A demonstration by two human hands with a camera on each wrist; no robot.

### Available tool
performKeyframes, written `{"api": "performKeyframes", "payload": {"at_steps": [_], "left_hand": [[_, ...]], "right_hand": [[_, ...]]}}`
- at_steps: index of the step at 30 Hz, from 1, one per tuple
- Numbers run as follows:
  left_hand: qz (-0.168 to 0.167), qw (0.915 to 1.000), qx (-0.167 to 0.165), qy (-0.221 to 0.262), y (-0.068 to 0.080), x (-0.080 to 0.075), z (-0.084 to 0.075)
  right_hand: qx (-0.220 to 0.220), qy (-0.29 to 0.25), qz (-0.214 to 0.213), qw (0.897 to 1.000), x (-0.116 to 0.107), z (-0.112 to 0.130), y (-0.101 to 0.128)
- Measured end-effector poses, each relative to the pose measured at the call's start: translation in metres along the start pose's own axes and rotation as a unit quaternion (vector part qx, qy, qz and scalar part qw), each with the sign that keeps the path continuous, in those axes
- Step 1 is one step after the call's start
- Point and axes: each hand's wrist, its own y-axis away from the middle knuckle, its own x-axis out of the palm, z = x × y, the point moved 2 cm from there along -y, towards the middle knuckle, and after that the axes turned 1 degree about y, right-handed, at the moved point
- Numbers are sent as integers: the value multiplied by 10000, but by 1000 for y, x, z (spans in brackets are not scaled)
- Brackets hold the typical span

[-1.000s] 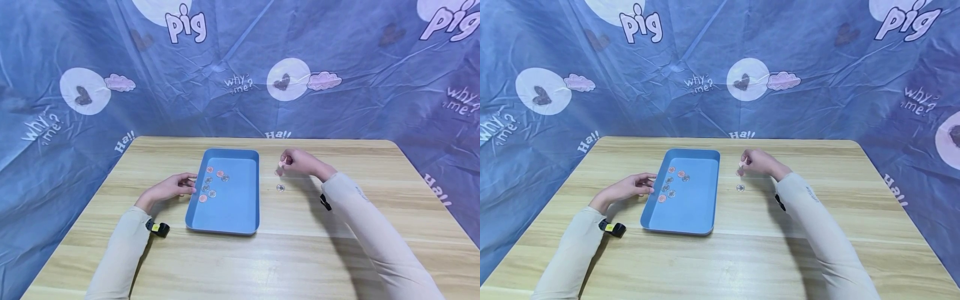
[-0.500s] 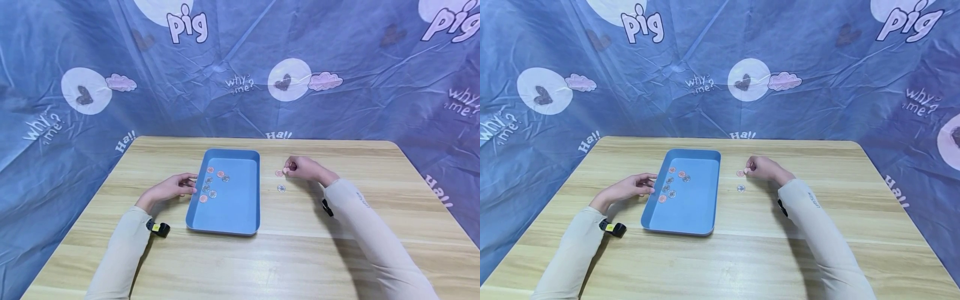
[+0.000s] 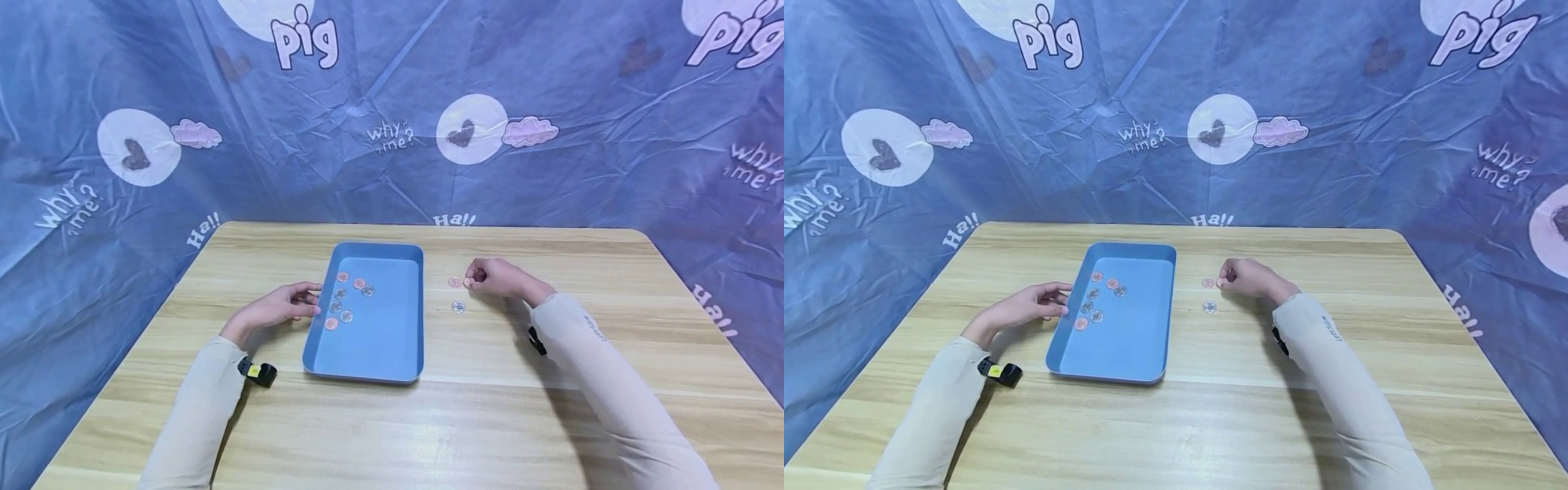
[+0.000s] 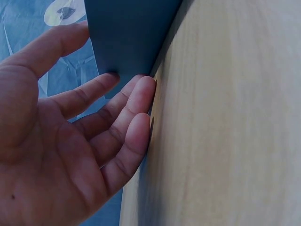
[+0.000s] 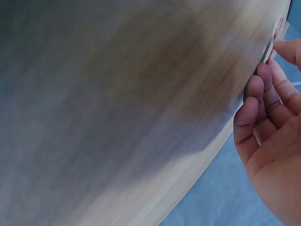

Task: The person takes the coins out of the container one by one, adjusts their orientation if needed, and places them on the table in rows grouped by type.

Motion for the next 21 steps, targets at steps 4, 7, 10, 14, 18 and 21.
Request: {"api": "performKeyframes", "payload": {"at_steps": [4,7,10,14,18,21], "left_hand": [[-8,10000,1,-34,0,0,0],[-22,10000,-6,-58,0,0,0],[-35,9999,-32,-97,0,-1,0],[-34,9999,-37,-109,1,-1,-1],[-34,10000,-33,-57,0,-1,0],[-31,10000,-11,-47,0,-1,-1]], "right_hand": [[35,33,10,10000,1,-1,0],[37,18,26,10000,1,-2,0],[49,-23,72,10000,1,-2,0],[65,-18,90,9999,1,-2,-1],[59,17,59,10000,1,-1,-1],[51,5,51,10000,1,-1,-1]]}}
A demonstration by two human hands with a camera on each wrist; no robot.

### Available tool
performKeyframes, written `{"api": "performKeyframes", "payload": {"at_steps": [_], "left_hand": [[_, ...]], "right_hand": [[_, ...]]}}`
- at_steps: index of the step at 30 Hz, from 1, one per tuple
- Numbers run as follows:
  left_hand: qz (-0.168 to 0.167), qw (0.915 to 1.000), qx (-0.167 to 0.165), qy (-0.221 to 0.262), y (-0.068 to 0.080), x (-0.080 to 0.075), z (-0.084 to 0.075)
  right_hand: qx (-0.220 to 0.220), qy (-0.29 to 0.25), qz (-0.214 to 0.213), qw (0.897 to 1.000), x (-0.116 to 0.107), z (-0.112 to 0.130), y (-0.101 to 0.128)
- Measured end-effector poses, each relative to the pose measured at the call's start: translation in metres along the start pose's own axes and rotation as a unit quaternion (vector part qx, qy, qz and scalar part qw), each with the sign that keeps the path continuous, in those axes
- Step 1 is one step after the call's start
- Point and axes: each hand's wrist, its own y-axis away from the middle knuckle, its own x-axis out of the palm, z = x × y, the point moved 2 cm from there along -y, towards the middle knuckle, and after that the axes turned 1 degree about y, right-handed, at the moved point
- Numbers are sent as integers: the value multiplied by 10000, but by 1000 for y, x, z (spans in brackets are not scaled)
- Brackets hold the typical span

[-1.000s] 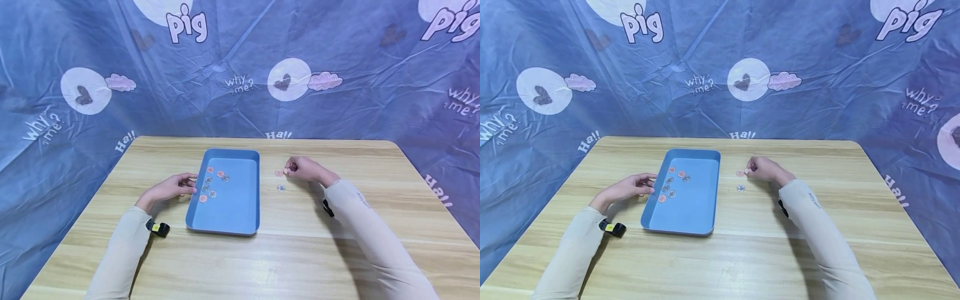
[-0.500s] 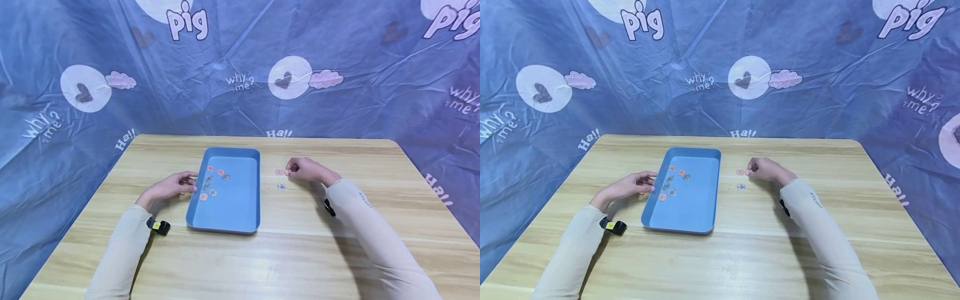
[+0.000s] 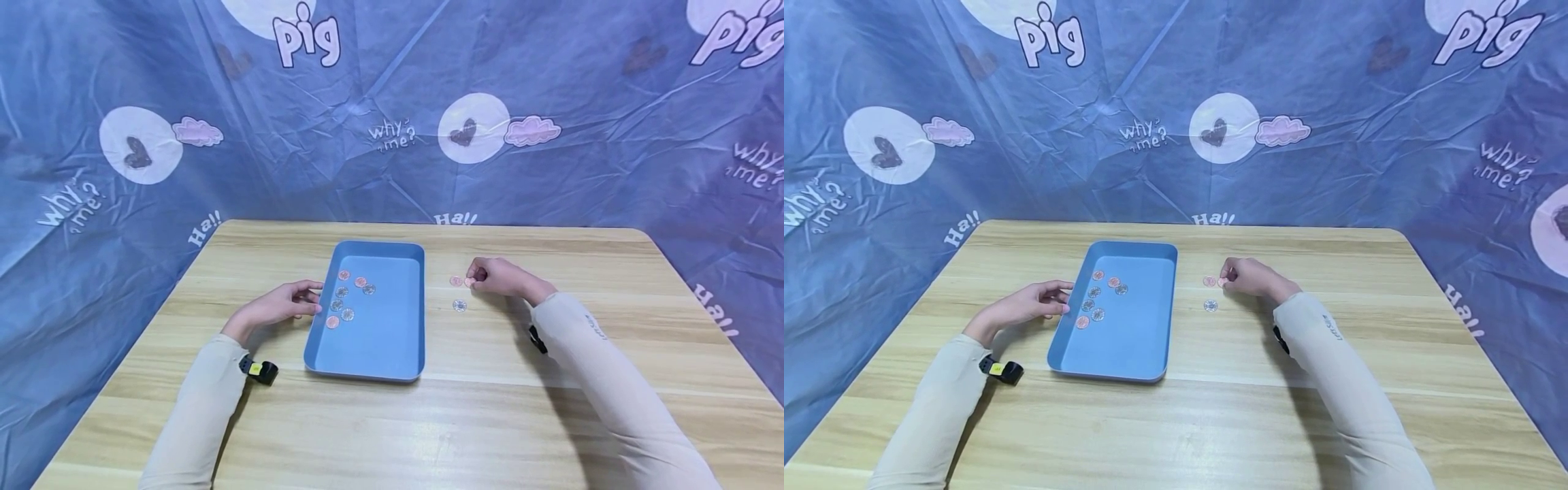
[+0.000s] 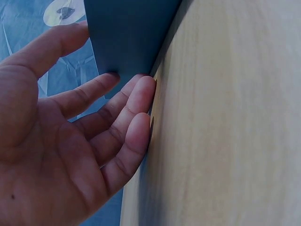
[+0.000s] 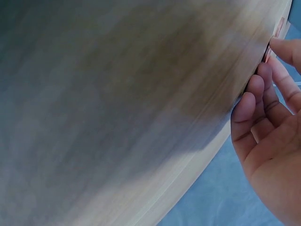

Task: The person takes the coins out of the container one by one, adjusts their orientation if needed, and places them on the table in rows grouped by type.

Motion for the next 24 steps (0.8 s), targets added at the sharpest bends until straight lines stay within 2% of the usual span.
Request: {"api": "performKeyframes", "payload": {"at_steps": [13,24], "left_hand": [[23,9999,46,97,2,0,-2],[46,9999,33,84,2,1,-2]], "right_hand": [[-69,-181,71,9998,-1,0,2],[231,-456,287,9983,-3,-1,5]]}}
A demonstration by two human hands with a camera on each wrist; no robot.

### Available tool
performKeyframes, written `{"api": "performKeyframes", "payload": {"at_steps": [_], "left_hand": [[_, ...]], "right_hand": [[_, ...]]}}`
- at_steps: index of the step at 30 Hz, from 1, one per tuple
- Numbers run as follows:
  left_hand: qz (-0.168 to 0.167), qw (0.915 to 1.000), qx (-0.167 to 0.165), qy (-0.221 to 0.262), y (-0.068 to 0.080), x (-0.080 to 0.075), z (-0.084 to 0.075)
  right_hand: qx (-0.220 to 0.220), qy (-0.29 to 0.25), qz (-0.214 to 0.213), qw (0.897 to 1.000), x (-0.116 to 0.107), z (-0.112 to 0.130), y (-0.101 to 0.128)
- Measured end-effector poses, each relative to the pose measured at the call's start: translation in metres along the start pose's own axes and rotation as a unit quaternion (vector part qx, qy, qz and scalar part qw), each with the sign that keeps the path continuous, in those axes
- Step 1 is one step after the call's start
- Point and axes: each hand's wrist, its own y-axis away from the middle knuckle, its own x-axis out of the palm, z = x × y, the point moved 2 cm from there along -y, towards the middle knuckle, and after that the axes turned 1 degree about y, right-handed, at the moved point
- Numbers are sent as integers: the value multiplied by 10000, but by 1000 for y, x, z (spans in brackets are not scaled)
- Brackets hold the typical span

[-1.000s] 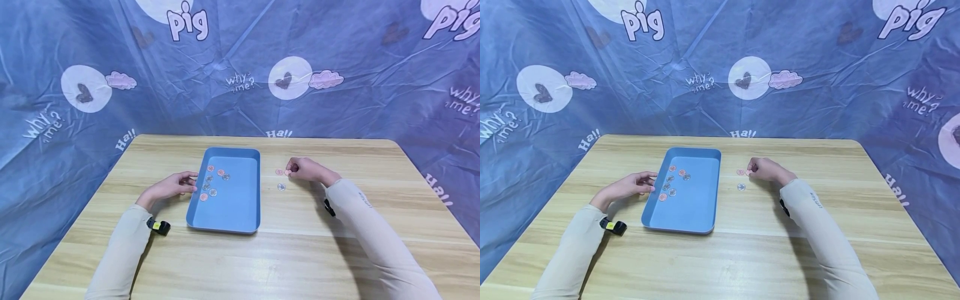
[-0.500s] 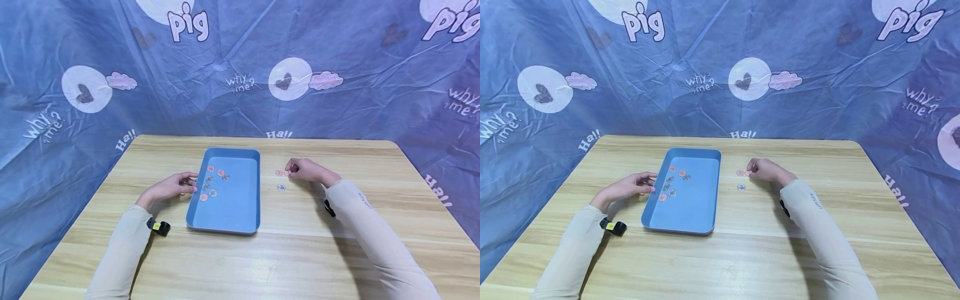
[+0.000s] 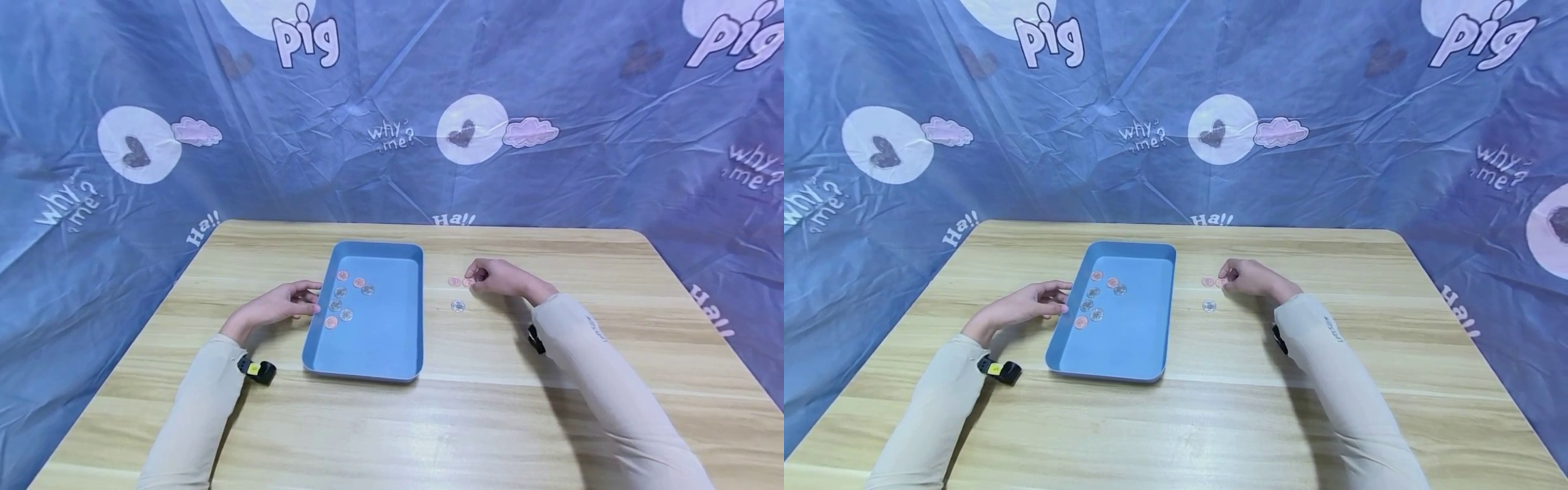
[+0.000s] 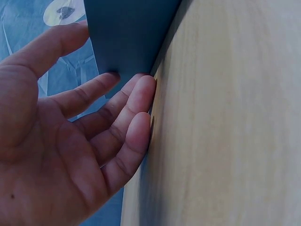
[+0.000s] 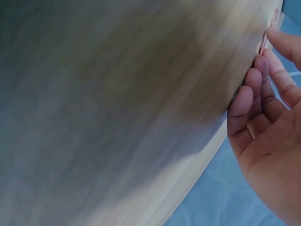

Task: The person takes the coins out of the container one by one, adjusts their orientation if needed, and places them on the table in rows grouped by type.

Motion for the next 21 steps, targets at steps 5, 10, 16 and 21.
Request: {"api": "performKeyframes", "payload": {"at_steps": [5,10,16,21], "left_hand": [[18,10000,-3,-17,0,-1,1],[-3,10000,-28,-64,-3,-1,-1],[9,9999,-98,-36,-1,-2,-2],[23,10000,-85,-25,1,-1,-2]], "right_hand": [[35,-363,64,9993,-3,-3,0],[-104,-779,-77,9969,-8,-2,2],[-337,-836,-479,9948,-13,9,1],[-328,-1180,-625,9905,-15,25,-1]]}}
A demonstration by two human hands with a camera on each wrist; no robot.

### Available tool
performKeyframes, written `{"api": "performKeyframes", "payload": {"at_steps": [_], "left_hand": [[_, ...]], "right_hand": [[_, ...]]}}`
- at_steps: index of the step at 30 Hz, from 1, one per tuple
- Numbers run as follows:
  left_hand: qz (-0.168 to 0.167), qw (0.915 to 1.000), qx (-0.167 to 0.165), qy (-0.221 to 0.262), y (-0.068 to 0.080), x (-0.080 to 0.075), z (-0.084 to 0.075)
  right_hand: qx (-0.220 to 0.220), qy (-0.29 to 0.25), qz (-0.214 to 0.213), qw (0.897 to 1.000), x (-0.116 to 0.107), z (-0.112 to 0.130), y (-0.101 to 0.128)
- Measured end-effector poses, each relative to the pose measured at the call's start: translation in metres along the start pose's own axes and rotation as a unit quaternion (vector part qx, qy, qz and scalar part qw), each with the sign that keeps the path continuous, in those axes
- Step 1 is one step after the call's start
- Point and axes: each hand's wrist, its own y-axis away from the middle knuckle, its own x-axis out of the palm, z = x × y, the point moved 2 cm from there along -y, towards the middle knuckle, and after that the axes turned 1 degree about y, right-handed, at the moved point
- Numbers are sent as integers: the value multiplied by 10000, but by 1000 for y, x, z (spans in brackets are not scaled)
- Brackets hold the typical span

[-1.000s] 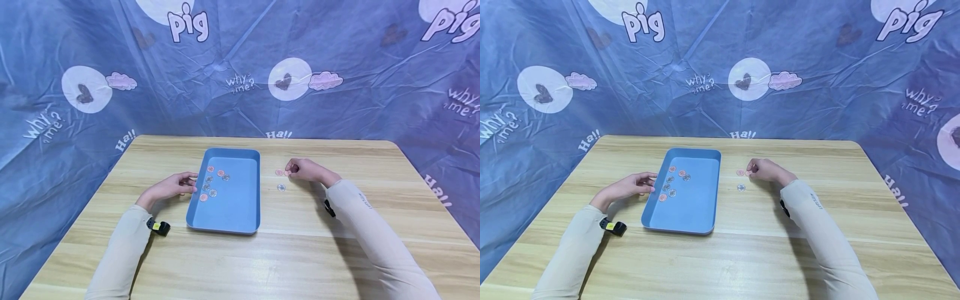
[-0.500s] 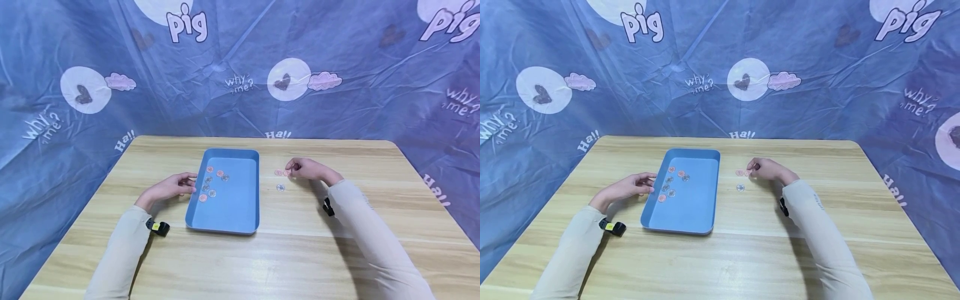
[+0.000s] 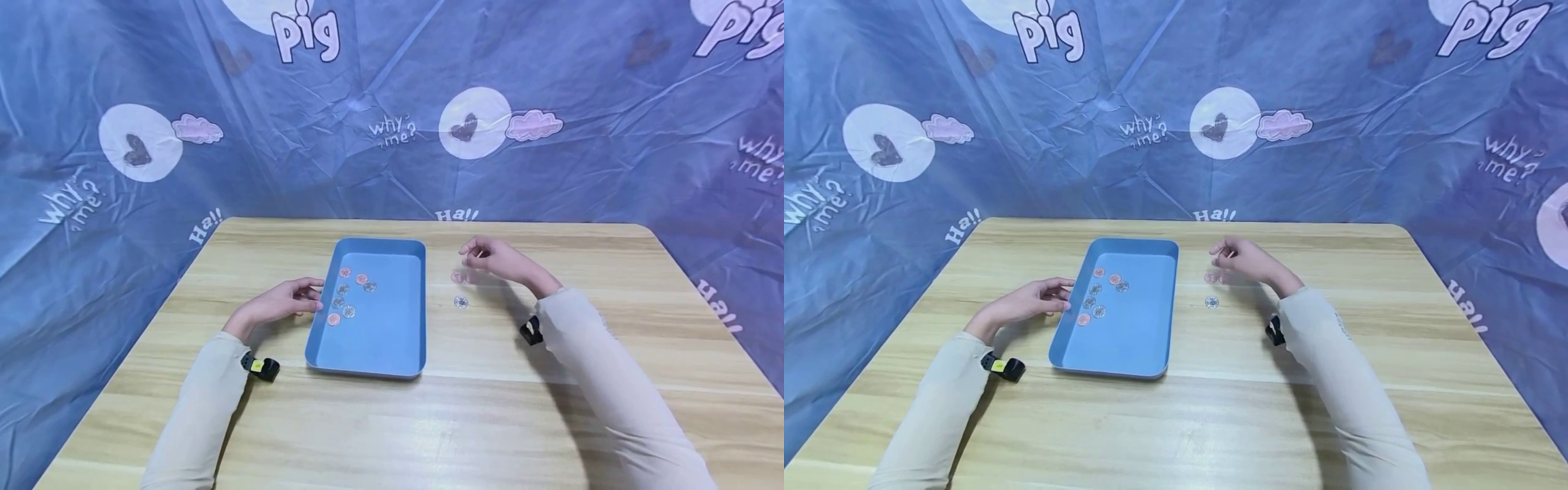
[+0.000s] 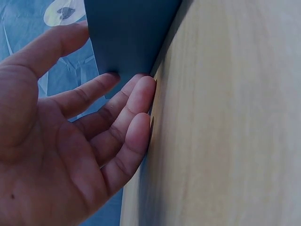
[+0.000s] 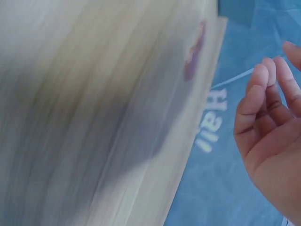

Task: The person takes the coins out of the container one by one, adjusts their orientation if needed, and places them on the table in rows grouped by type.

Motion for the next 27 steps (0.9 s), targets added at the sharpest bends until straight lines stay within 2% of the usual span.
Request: {"api": "performKeyframes", "payload": {"at_steps": [6,12,21,27], "left_hand": [[-37,10000,-5,6,0,0,1],[-57,10000,22,35,-1,0,2],[-70,10000,25,67,-2,-1,4],[-47,10000,29,44,-3,-1,4]], "right_hand": [[91,-557,-241,9981,5,22,-6],[19,-1429,-258,9894,16,44,-11],[-37,-2265,202,9738,43,79,-19],[-175,-2110,610,9754,72,93,-24]]}}
